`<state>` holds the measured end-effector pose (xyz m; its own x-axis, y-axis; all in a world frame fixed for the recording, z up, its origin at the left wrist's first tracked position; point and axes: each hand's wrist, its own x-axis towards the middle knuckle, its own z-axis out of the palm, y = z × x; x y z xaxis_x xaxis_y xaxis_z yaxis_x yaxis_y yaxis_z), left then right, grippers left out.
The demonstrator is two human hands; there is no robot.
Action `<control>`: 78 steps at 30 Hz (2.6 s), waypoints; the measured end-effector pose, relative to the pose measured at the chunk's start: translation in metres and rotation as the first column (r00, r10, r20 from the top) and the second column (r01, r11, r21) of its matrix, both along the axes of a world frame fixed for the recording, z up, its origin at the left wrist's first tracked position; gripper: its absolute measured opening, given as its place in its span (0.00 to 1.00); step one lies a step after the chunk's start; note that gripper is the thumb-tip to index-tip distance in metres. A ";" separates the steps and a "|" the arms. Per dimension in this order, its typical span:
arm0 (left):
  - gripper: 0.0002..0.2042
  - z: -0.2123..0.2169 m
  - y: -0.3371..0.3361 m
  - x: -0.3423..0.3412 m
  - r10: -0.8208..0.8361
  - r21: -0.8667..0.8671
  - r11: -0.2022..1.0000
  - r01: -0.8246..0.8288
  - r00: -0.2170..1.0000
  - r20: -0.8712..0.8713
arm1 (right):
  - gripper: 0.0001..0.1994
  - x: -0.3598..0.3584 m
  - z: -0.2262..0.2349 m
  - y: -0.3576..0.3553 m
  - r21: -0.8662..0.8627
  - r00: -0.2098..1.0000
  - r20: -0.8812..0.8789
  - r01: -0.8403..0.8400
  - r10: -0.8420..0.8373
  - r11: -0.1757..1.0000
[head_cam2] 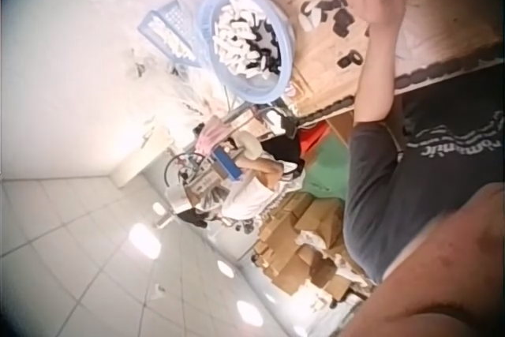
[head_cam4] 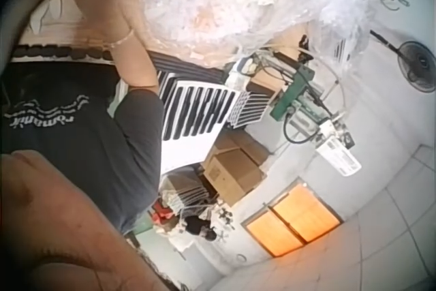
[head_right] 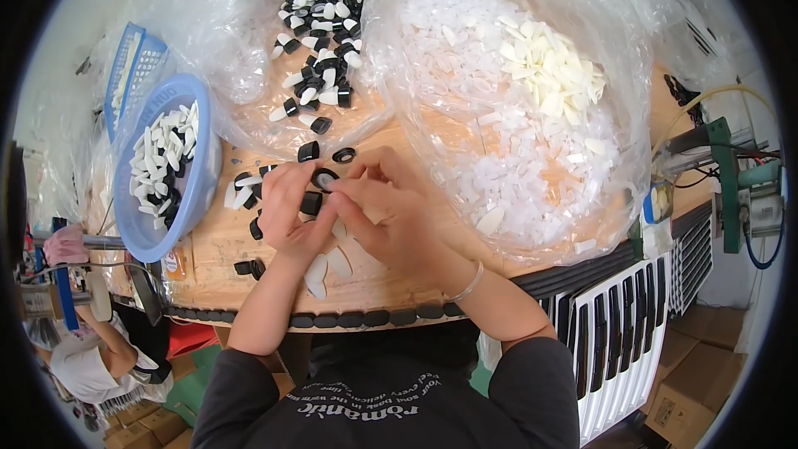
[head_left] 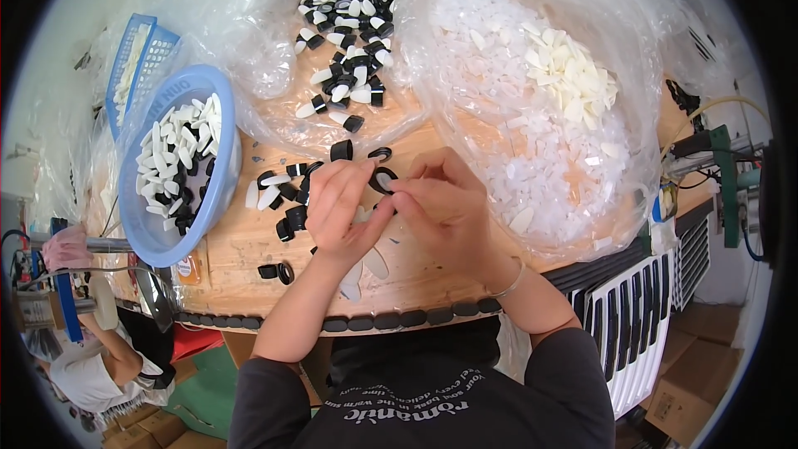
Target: Assembling black and white plastic components by hand at a workbench in an industrial setting.
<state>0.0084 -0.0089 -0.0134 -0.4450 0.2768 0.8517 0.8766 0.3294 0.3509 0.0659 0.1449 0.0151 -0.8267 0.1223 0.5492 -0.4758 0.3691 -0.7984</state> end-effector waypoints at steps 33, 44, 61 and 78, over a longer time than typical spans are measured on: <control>0.20 -0.005 -0.012 -0.007 -0.104 0.265 0.964 0.022 0.949 0.298 | 0.09 -0.080 -0.022 0.157 0.465 0.869 0.089 0.396 -0.487 0.792; 0.22 -0.006 -0.013 -0.006 -0.133 0.123 0.988 0.092 0.912 0.388 | 0.05 -0.081 -0.013 0.122 0.211 0.898 0.236 0.325 -0.371 0.922; 0.20 -0.009 -0.004 -0.001 -0.271 0.001 0.961 0.276 0.943 0.193 | 0.05 -0.015 -0.014 0.019 -0.607 0.699 0.483 -0.168 0.528 0.777; 0.24 -0.003 -0.007 -0.009 -0.185 -0.120 0.960 0.251 0.898 0.399 | 0.12 -0.023 -0.026 0.029 -0.235 0.789 0.556 -0.154 0.263 0.960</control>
<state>-0.0004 -0.0164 -0.0168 -0.6373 0.5257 0.5635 0.7435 0.2272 0.6289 0.0426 0.1737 -0.0114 -0.9977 -0.0447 -0.0504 0.0433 0.1491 -0.9879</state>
